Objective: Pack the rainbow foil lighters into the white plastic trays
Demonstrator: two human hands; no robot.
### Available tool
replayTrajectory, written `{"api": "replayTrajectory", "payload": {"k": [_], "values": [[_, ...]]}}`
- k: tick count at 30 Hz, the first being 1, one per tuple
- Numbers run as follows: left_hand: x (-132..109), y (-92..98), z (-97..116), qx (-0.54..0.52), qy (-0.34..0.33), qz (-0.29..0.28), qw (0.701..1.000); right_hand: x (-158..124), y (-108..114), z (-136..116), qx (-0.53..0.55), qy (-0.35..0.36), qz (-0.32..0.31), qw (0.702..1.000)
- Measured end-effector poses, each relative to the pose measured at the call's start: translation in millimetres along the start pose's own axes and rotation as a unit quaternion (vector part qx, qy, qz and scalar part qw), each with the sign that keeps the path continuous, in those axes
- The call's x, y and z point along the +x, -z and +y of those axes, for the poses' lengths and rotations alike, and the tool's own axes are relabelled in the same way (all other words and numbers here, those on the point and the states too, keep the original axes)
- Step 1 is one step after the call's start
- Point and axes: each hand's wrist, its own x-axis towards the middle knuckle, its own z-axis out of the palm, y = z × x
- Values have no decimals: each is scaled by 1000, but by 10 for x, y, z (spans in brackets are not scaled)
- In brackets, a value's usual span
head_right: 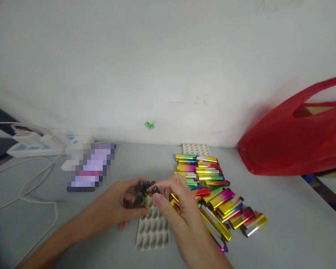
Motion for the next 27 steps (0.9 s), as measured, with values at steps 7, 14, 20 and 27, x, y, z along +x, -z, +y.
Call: {"api": "replayTrajectory", "payload": {"k": [7, 14, 20, 27], "values": [[40, -21, 50, 23, 8, 17, 1000, 2, 29, -34, -110, 38, -30, 993], [19, -25, 54, 21, -9, 1, 1000, 27, 47, -61, -156, 70, -57, 984], [19, -15, 69, 14, -14, 2, 1000, 27, 98, -55, -167, 74, -104, 978], [5, -19, 89, 7, -21, 1, 1000, 6, 91, -8, -166, 50, -107, 979]]}}
